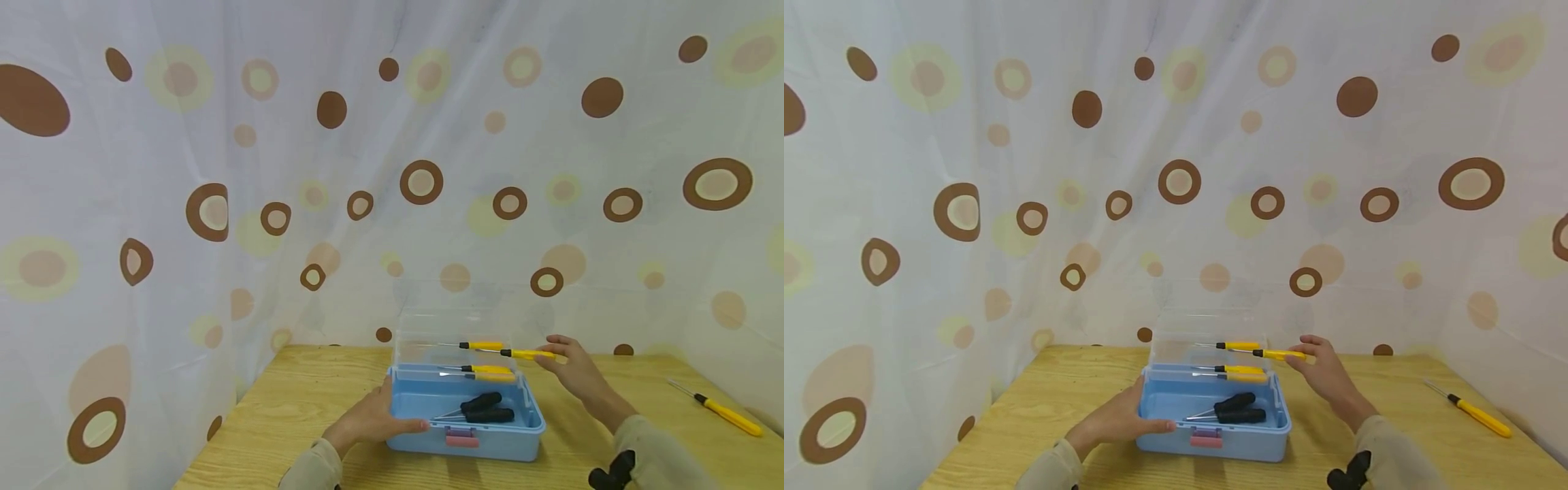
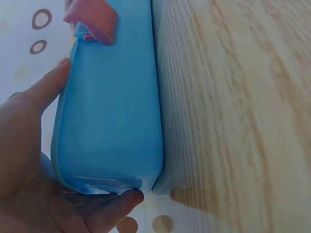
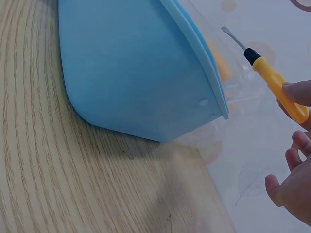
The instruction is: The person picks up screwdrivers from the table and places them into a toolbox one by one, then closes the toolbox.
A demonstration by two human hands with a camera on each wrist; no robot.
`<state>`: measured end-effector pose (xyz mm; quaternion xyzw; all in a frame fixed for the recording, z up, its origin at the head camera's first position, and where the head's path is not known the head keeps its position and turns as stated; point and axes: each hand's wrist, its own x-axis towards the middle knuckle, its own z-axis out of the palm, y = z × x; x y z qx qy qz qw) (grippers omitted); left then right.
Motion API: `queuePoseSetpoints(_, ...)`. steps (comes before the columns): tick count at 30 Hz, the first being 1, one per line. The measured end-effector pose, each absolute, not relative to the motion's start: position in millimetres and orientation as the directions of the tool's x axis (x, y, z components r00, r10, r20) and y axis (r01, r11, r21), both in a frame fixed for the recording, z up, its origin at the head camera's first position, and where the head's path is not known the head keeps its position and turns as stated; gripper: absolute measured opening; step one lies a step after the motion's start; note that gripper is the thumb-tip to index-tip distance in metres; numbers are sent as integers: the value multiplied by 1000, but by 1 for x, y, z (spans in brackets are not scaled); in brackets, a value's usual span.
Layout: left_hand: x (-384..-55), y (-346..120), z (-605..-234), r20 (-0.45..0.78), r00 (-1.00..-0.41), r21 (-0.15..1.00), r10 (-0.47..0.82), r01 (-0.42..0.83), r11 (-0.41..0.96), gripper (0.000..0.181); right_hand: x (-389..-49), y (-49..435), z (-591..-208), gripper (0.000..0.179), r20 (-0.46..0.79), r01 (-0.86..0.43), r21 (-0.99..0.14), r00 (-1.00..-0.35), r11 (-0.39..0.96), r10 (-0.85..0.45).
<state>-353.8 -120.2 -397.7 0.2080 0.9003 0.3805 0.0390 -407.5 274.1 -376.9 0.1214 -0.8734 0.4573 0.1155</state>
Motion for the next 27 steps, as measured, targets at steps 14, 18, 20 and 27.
queuePoseSetpoints(14, -355, -120, -397, 106, -898, 714, 426, 367, 596, 114, -410, 259, -383, 48, 304, -316, -789, -946, 527, -112)
queuePoseSetpoints(18, -355, -120, -397, 112, -895, 709, 431, 376, 596, 113, -412, 253, -383, 48, 299, -314, -789, -947, 527, -116)
queuePoseSetpoints(20, -355, -120, -398, 117, -893, 710, 435, 382, 592, 114, -413, 250, -383, 50, 298, -314, -789, -947, 528, -118)
queuePoseSetpoints(27, -356, -121, -399, 126, -886, 708, 445, 395, 585, 115, -415, 241, -381, 50, 282, -295, -793, -953, 533, -108)
